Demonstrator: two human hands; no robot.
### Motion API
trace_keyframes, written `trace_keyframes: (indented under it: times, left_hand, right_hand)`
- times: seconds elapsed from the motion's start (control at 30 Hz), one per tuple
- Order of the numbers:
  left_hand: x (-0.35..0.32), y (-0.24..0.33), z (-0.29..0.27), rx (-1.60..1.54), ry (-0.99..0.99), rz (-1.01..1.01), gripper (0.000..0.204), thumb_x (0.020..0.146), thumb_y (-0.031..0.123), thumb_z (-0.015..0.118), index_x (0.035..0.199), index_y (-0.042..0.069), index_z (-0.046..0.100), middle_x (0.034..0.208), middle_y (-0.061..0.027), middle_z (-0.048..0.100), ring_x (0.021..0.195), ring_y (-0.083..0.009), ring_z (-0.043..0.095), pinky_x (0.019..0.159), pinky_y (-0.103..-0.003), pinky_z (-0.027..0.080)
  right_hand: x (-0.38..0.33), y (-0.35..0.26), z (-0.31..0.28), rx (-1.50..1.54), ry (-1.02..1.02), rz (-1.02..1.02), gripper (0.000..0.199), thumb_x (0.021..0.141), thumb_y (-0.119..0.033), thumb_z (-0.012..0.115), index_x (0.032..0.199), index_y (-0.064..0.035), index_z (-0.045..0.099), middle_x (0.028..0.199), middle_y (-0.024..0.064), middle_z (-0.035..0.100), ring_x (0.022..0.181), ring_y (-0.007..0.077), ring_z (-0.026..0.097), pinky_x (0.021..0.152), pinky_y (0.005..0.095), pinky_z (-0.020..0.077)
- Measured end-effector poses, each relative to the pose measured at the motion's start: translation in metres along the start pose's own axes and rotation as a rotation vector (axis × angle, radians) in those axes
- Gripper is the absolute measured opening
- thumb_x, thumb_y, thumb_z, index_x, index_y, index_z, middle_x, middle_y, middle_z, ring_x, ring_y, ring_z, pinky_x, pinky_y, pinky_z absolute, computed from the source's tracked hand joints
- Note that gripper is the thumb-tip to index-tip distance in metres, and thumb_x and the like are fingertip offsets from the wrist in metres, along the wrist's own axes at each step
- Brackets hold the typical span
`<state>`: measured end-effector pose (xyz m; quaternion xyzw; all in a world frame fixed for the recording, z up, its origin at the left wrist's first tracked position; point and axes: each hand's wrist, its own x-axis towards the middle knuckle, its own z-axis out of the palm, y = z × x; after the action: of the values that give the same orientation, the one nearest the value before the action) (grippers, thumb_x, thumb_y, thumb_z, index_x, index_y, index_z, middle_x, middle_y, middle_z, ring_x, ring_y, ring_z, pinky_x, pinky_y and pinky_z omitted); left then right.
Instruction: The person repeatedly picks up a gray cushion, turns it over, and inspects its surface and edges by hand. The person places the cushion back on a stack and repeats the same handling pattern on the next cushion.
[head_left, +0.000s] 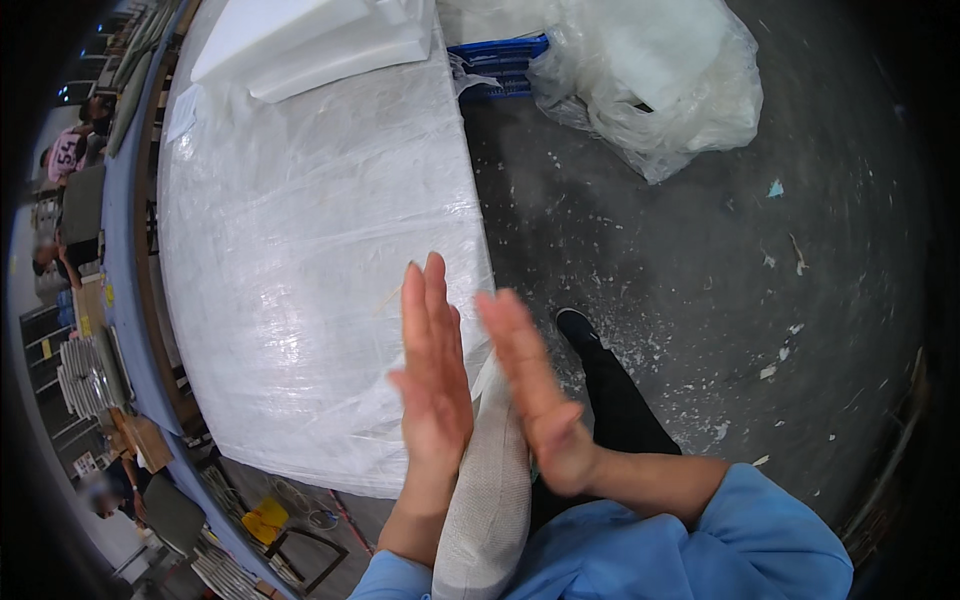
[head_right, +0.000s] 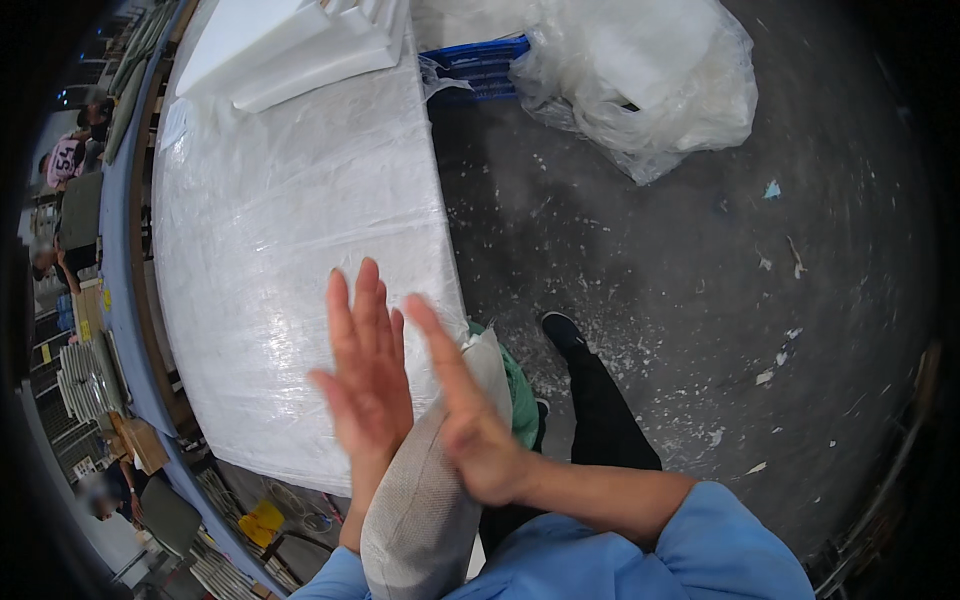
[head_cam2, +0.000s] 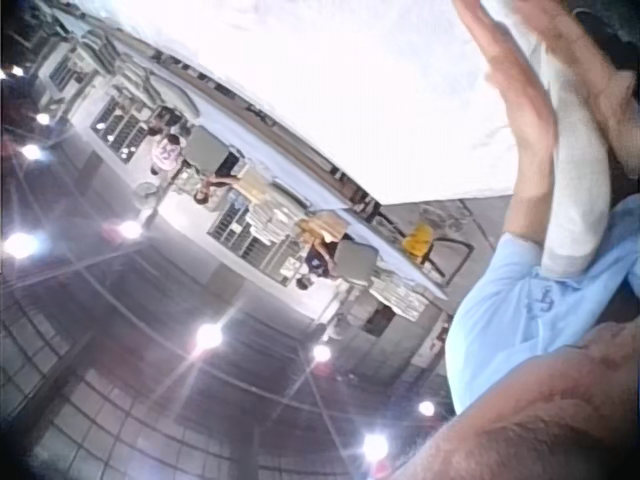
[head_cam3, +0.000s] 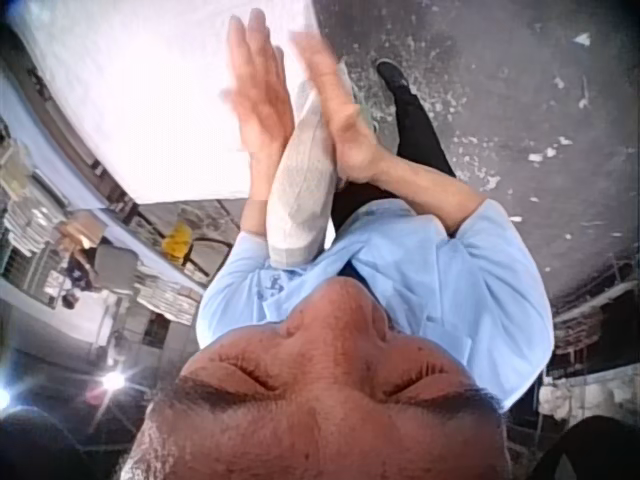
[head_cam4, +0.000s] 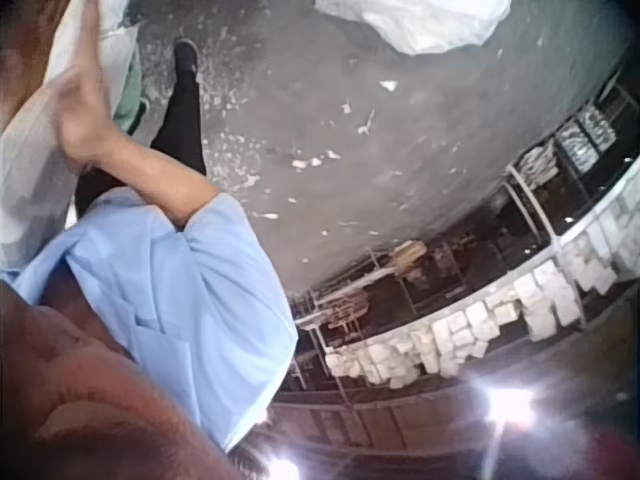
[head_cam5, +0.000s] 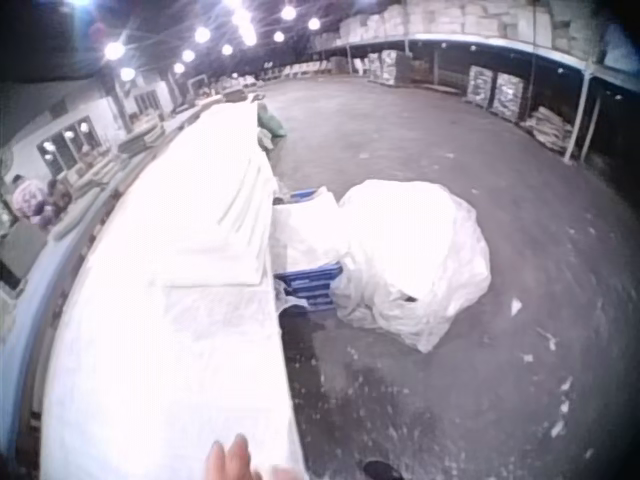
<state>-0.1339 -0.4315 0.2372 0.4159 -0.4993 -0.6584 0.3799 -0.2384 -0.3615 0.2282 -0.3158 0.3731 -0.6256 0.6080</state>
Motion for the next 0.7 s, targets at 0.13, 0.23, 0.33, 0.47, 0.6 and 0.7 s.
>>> trace_keyframes:
  times: [0.13, 0.23, 0.33, 0.47, 0.6, 0.7]
  left_hand:
    - [0.019, -0.064, -0.013, -0.09, -0.086, -0.241, 0.098, 0.098, 0.083, 0.012, 0.169, 0.016, 0.01, 0.174, -0.018, 0.011, 0.162, -0.0343, 0.005, 0.13, -0.05, 0.0]
    - [0.018, -0.089, -0.014, -0.05, -0.137, -0.276, 0.097, 0.098, 0.082, 0.011, 0.169, 0.016, 0.009, 0.175, -0.0176, 0.009, 0.162, -0.0326, 0.001, 0.129, -0.05, -0.003]
    - [0.011, -0.095, -0.013, 0.078, -0.156, -0.215, 0.095, 0.1, 0.079, 0.009, 0.169, 0.014, 0.011, 0.175, -0.017, 0.009, 0.163, -0.0291, 0.001, 0.129, -0.049, -0.005]
    - [0.003, -0.082, -0.002, 0.186, -0.075, -0.279, 0.093, 0.102, 0.077, 0.008, 0.169, 0.013, 0.013, 0.175, -0.0161, 0.01, 0.163, -0.0286, 0.003, 0.13, -0.046, -0.002]
    - [-0.007, -0.087, -0.006, 0.076, -0.031, -0.324, 0.093, 0.102, 0.077, 0.011, 0.169, 0.013, 0.012, 0.175, -0.0148, 0.01, 0.163, -0.0288, 0.004, 0.13, -0.044, 0.001]
    - [-0.008, -0.091, -0.008, 0.033, -0.019, -0.308, 0.093, 0.104, 0.075, 0.012, 0.169, 0.009, 0.007, 0.175, -0.0171, 0.005, 0.162, -0.0309, 0.001, 0.13, -0.045, 0.001]
  right_hand:
    - [-0.037, 0.067, -0.042, -0.127, 0.243, 0.102, 0.109, 0.1, -0.079, 0.03, 0.165, 0.0018, -0.005, 0.174, 0.0233, 0.002, 0.162, 0.032, 0.001, 0.129, 0.0448, -0.0004]
    - [-0.059, 0.094, -0.044, -0.119, 0.285, 0.15, 0.105, 0.103, -0.074, 0.03, 0.165, 0.0048, -0.001, 0.174, 0.0236, 0.004, 0.162, 0.0331, 0.004, 0.129, 0.0449, 0.0029]
    - [-0.048, 0.095, -0.03, -0.066, 0.274, 0.094, 0.103, 0.104, -0.073, 0.03, 0.165, 0.0042, -0.001, 0.174, 0.0237, 0.004, 0.162, 0.0335, 0.004, 0.129, 0.046, 0.0031]
    - [-0.028, 0.096, -0.032, -0.041, 0.245, 0.127, 0.112, 0.098, -0.08, 0.037, 0.166, -0.0053, -0.011, 0.174, 0.0223, -0.004, 0.162, 0.0335, -0.006, 0.129, 0.0485, -0.0028]
    - [0.006, 0.079, -0.027, -0.118, 0.187, 0.094, 0.109, 0.1, -0.078, 0.031, 0.165, 0.0012, -0.005, 0.173, 0.0248, -0.001, 0.162, 0.0355, -0.002, 0.129, 0.0479, 0.0016]
    - [0.015, 0.078, -0.024, -0.126, 0.147, 0.078, 0.108, 0.101, -0.078, 0.028, 0.165, 0.0028, -0.003, 0.174, 0.0246, 0.001, 0.162, 0.0357, 0.001, 0.129, 0.0476, 0.0041]
